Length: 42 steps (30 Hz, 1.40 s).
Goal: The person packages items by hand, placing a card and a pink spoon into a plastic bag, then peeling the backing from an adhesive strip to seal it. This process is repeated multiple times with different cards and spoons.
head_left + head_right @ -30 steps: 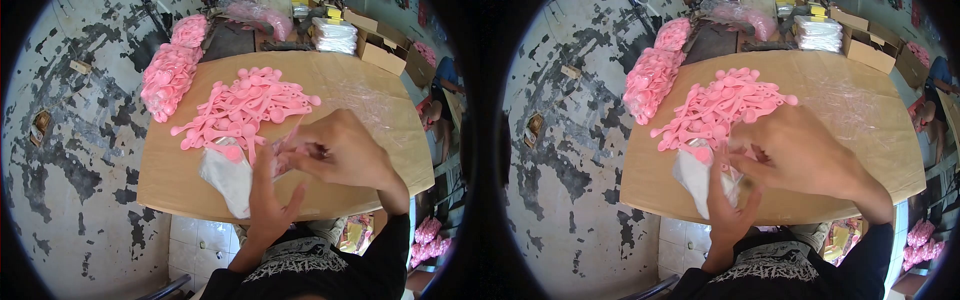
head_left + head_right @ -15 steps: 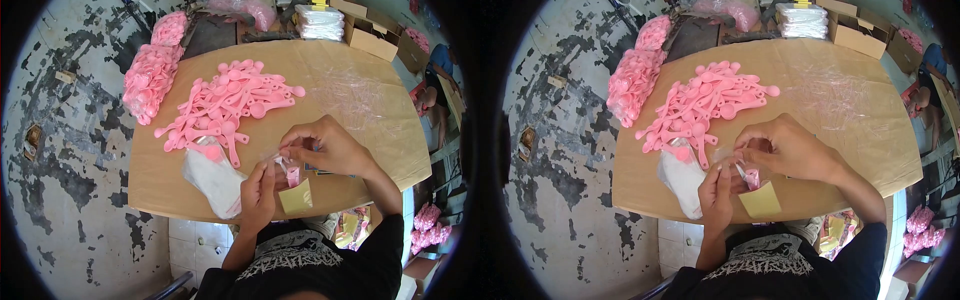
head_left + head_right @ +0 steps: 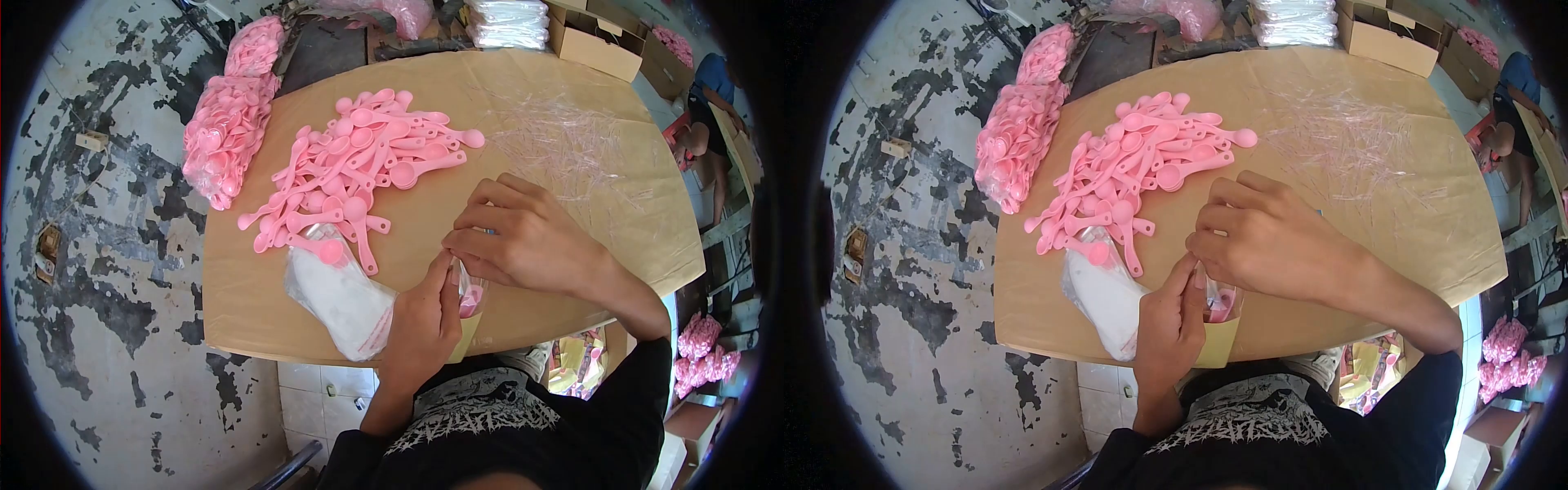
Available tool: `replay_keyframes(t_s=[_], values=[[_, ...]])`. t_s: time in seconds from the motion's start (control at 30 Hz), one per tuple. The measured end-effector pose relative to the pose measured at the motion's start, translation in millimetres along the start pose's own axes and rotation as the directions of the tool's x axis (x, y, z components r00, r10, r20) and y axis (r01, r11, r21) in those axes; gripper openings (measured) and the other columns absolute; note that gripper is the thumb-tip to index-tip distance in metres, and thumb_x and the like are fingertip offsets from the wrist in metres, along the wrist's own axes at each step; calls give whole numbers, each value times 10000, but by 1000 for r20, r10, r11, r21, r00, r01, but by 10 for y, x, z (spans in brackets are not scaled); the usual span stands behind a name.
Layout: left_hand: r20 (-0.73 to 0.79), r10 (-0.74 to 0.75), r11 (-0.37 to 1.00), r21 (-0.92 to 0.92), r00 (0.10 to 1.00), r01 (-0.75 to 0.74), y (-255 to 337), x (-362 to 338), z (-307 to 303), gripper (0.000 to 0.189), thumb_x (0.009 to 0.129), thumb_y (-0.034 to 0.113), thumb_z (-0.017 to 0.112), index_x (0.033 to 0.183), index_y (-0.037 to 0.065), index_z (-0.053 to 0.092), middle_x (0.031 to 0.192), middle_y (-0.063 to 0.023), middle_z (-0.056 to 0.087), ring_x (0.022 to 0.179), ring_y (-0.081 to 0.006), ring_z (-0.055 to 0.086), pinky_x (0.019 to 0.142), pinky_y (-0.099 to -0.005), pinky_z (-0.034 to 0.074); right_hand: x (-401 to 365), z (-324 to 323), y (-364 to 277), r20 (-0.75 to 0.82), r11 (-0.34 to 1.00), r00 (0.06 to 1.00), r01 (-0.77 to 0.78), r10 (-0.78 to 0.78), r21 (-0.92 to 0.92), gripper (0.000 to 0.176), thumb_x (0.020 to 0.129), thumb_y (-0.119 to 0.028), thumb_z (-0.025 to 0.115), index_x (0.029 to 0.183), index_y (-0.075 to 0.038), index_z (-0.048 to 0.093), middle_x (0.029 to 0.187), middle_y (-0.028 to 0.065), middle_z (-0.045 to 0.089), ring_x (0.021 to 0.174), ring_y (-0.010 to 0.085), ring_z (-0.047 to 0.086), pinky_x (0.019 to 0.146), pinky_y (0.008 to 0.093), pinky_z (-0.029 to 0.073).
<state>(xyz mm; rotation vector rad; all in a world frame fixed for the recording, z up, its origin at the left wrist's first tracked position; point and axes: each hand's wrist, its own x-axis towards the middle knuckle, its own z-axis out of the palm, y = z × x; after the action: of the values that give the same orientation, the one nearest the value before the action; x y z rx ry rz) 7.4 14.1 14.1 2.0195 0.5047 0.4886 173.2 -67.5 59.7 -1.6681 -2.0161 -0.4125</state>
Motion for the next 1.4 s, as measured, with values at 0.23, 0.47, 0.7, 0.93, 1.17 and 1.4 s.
replay_keyframes(t_s=[0.23, 0.47, 0.7, 0.93, 1.17, 1.4], values=[[85, 128, 975, -191, 988, -110, -34, -98, 57, 372, 961, 26, 471, 1332, 2, 491, 788, -200, 655, 656, -273, 690, 577, -348, 502, -58, -167, 84, 21, 954, 975, -221, 221, 204, 186, 690, -147, 721, 804, -41, 619, 774, 56, 627, 796, 240, 599, 699, 360, 518], [33, 73, 971, -231, 997, -63, 10, -128, 26, 370, 972, 42, 466, 1340, 14, 486, 720, -159, 641, 603, -231, 670, 566, -327, 501, -95, -211, -54, -54, 988, 998, -28, 36, 150, 194, 700, -160, 732, 833, -42, 653, 779, 67, 618, 785, 234, 593, 678, 349, 524], [123, 80, 994, 64, 989, -89, 58, -110, -32, 321, 980, 65, 461, 1281, -36, 511, 756, -184, 667, 681, -227, 701, 584, -304, 519, -146, -109, -38, 6, 994, 1000, -7, 7, 108, 169, 679, -149, 726, 755, -52, 611, 729, 39, 602, 743, 219, 583, 664, 340, 516], [73, 70, 841, -541, 995, -20, 144, -217, -85, 349, 1026, 97, 356, 1347, -32, 398, 1165, -197, 643, 902, -250, 703, 739, -308, 578, -118, -731, -23, -101, 823, 966, -146, 239, 549, 117, 680, -13, 681, 738, -41, 584, 706, 24, 606, 604, 155, 554, 584, 300, 473], [-56, 28, 803, -594, 998, -55, -13, -56, -95, 381, 1043, 184, 344, 1328, -67, 375, 1290, -294, 531, 819, -304, 712, 700, -333, 609, -894, -641, 1324, 209, 571, 774, -594, 598, 567, 238, 844, -24, 611, 1079, -18, 649, 933, 83, 680, 839, 167, 632, 737, 270, 496], [-73, 10, 790, -611, 997, -53, 22, 40, -63, 386, 1045, 191, 346, 1298, -92, 419, 1291, -267, 543, 904, -293, 701, 721, -325, 607, -926, -576, 928, -366, 746, 656, -518, 660, 418, 294, 890, 23, 520, 1163, -7, 624, 1071, 89, 680, 975, 162, 625, 843, 286, 492]])
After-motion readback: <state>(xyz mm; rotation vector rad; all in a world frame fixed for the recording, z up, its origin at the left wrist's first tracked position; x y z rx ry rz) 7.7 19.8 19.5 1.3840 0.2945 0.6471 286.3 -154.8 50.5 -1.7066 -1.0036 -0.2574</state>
